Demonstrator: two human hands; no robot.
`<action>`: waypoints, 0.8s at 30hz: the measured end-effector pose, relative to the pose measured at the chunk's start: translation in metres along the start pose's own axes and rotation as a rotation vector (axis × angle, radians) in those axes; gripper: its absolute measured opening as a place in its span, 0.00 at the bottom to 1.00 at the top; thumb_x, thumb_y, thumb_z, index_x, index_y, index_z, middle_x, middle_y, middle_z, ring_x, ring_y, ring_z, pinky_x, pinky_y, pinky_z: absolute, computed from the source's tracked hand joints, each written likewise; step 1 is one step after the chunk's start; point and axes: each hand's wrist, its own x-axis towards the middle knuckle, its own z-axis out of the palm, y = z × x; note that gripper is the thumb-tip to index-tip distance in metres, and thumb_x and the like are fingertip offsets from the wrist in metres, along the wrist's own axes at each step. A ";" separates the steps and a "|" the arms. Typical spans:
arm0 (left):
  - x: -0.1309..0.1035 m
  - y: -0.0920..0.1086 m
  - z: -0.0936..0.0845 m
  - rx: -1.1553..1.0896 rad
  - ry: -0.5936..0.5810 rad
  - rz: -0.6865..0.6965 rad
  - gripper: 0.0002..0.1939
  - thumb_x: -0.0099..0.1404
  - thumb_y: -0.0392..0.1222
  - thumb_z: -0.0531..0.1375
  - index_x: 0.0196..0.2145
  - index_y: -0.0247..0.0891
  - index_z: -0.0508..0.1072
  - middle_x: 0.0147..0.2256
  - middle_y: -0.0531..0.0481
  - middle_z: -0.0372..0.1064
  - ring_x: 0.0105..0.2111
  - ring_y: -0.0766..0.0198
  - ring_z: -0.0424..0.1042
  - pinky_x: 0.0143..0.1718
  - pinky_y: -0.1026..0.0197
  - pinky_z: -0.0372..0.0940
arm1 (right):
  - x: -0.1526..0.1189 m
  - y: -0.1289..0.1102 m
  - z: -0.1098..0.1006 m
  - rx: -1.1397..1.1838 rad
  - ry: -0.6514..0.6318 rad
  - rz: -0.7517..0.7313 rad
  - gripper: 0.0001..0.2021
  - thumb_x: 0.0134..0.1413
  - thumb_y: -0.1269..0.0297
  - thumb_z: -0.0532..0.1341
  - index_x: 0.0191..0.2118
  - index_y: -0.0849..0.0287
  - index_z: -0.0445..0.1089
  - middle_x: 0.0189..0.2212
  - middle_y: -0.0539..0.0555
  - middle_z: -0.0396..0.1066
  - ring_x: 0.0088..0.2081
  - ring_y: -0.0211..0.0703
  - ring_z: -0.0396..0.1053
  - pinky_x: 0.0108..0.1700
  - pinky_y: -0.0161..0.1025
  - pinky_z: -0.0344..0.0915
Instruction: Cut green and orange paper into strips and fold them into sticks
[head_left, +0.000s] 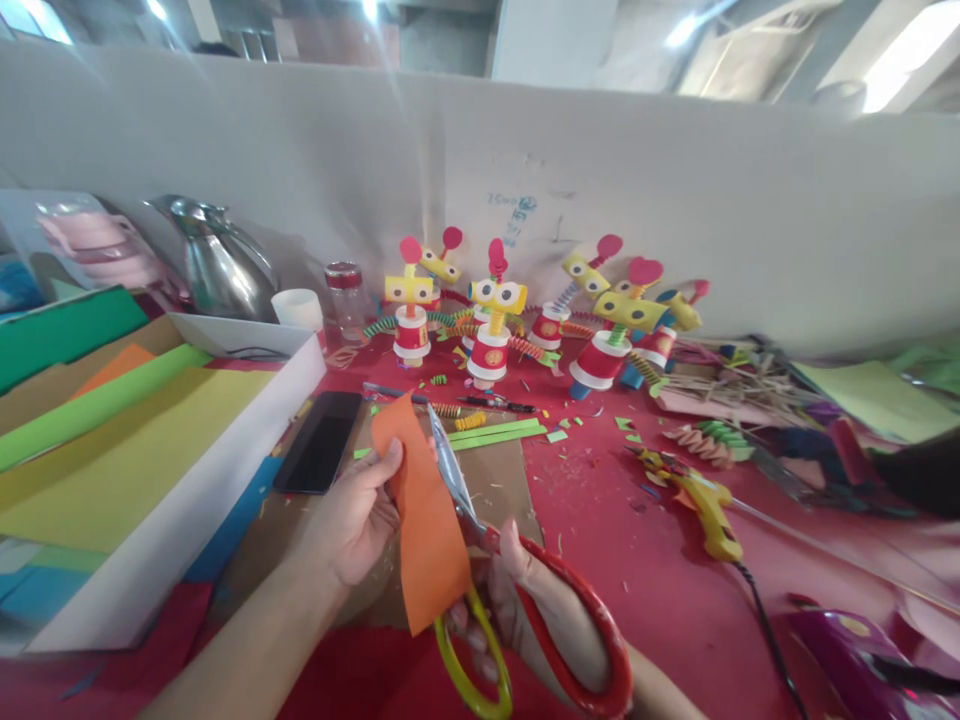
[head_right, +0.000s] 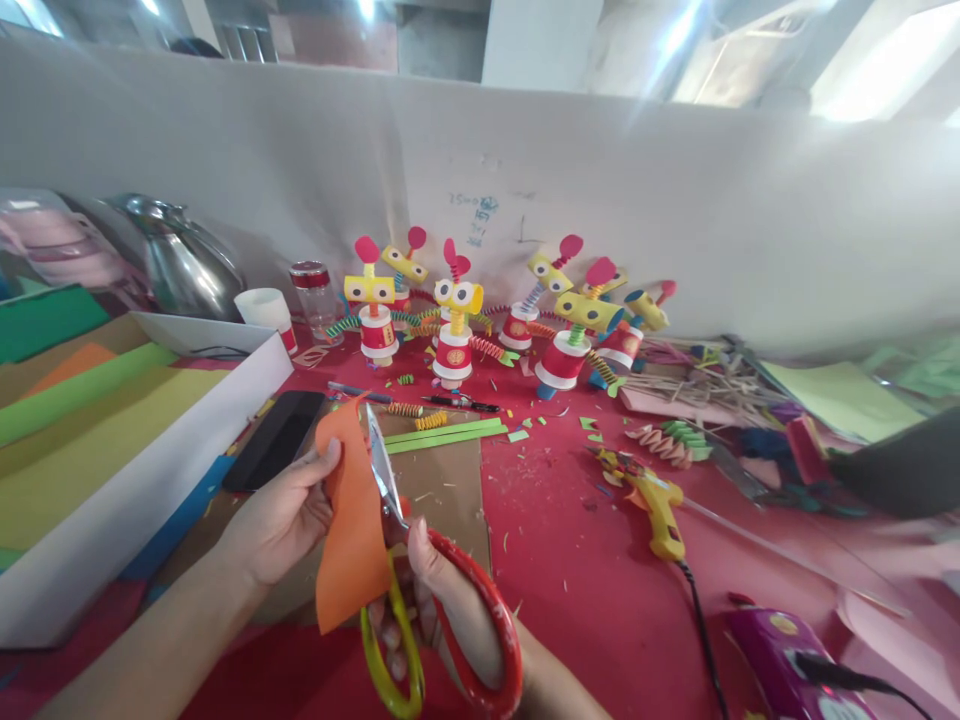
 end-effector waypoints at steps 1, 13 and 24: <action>0.000 0.000 0.000 -0.001 0.012 -0.002 0.10 0.64 0.34 0.62 0.44 0.34 0.75 0.29 0.47 0.78 0.25 0.61 0.77 0.35 0.60 0.75 | 0.000 0.000 0.000 -0.002 0.004 -0.008 0.36 0.57 0.32 0.45 0.38 0.66 0.68 0.24 0.52 0.64 0.17 0.32 0.59 0.18 0.31 0.58; 0.011 0.009 -0.011 -0.023 0.007 0.065 0.10 0.65 0.31 0.59 0.43 0.36 0.74 0.34 0.48 0.79 0.30 0.64 0.78 0.33 0.64 0.74 | -0.011 -0.019 0.000 0.032 0.050 -0.081 0.32 0.57 0.35 0.50 0.54 0.57 0.61 0.28 0.50 0.65 0.22 0.35 0.61 0.22 0.33 0.59; 0.021 0.010 -0.021 0.094 0.099 0.188 0.16 0.48 0.25 0.69 0.36 0.33 0.75 0.31 0.48 0.79 0.30 0.63 0.77 0.34 0.64 0.71 | -0.034 -0.062 -0.015 -1.044 0.456 -0.044 0.17 0.57 0.46 0.59 0.44 0.53 0.67 0.31 0.53 0.71 0.32 0.47 0.68 0.34 0.40 0.59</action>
